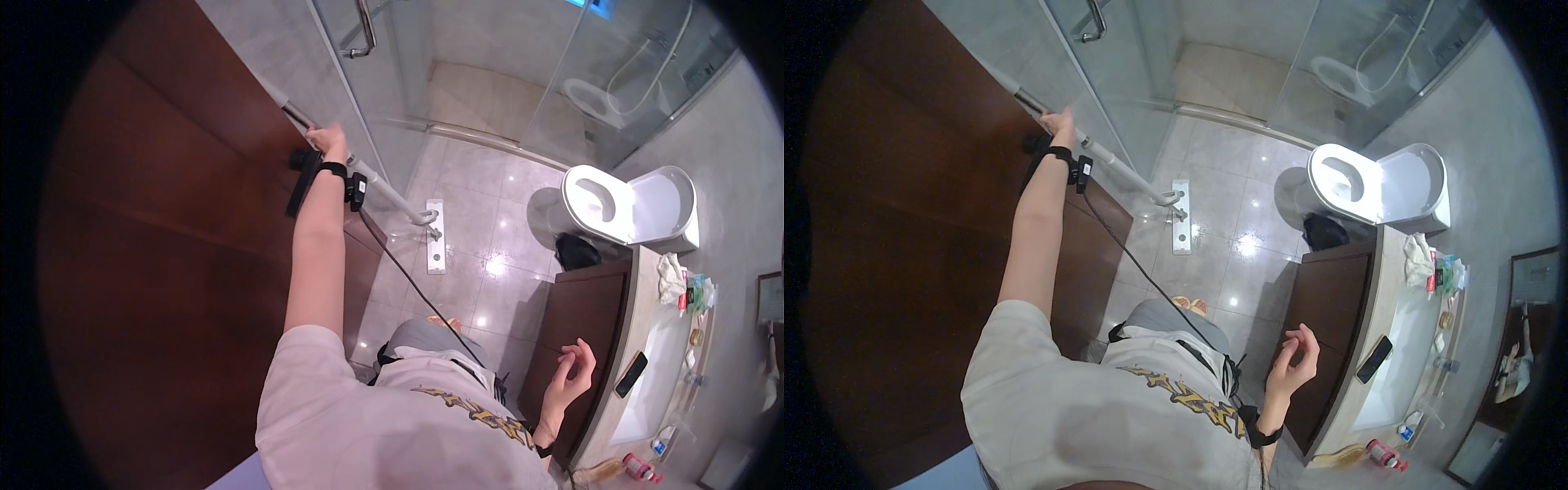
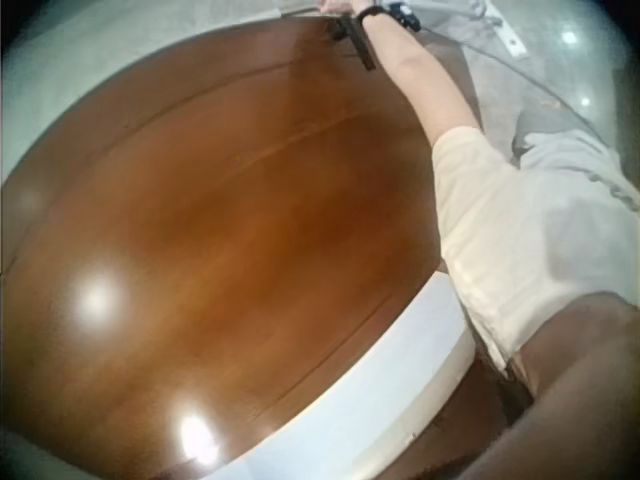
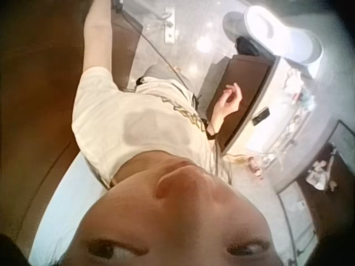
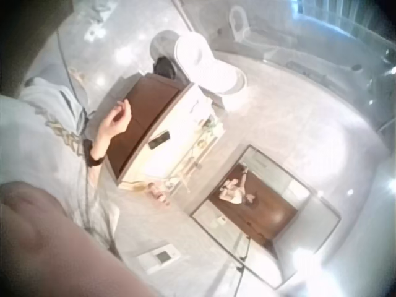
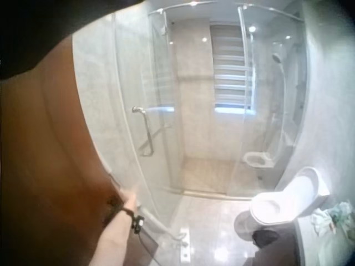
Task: The person mops the tiled bathroom floor using a flat mop, then switches to a white cloth to wipe specific spots on the floor. They proceed to wash the cloth in the sink, wring it out, and apply liquid soap to it before continuing to wipe the floor.
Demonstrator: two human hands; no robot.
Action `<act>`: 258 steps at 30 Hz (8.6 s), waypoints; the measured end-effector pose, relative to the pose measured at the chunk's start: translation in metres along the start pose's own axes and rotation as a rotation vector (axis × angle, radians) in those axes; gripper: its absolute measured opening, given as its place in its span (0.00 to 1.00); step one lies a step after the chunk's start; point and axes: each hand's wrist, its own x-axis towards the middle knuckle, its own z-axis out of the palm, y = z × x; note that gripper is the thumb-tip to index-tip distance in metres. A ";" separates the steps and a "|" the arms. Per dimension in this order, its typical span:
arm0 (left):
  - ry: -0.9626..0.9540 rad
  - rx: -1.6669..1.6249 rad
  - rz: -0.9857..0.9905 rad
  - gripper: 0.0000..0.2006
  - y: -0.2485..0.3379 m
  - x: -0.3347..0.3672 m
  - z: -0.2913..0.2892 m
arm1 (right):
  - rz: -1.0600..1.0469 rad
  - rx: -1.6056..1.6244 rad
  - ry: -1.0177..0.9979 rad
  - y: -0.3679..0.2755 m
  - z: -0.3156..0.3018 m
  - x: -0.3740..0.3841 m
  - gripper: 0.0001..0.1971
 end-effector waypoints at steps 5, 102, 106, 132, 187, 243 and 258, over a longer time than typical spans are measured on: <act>-0.049 -0.164 -0.137 0.39 -0.012 0.025 0.002 | 0.129 0.022 -0.013 -0.009 0.011 -0.008 0.13; -1.937 -0.235 0.066 0.21 0.134 -0.843 0.148 | 1.099 -0.665 0.149 0.337 -0.232 0.081 0.36; -1.906 -0.226 0.052 0.21 0.130 -0.842 0.140 | 1.202 -0.221 0.401 0.348 -0.247 0.095 0.37; -1.766 -0.099 0.148 0.19 0.110 -0.806 0.133 | 1.002 -0.497 0.582 0.565 -0.281 0.372 0.16; -2.816 0.516 -0.533 0.18 -0.027 -1.207 0.068 | 0.807 0.311 0.993 0.512 -0.469 0.155 0.10; -2.415 0.052 -0.308 0.14 0.072 -0.977 -0.001 | 0.732 0.185 0.405 0.393 -0.341 0.112 0.22; -2.243 -0.194 0.070 0.14 -0.003 -0.685 -0.001 | 0.554 0.528 0.925 0.319 -0.226 0.090 0.19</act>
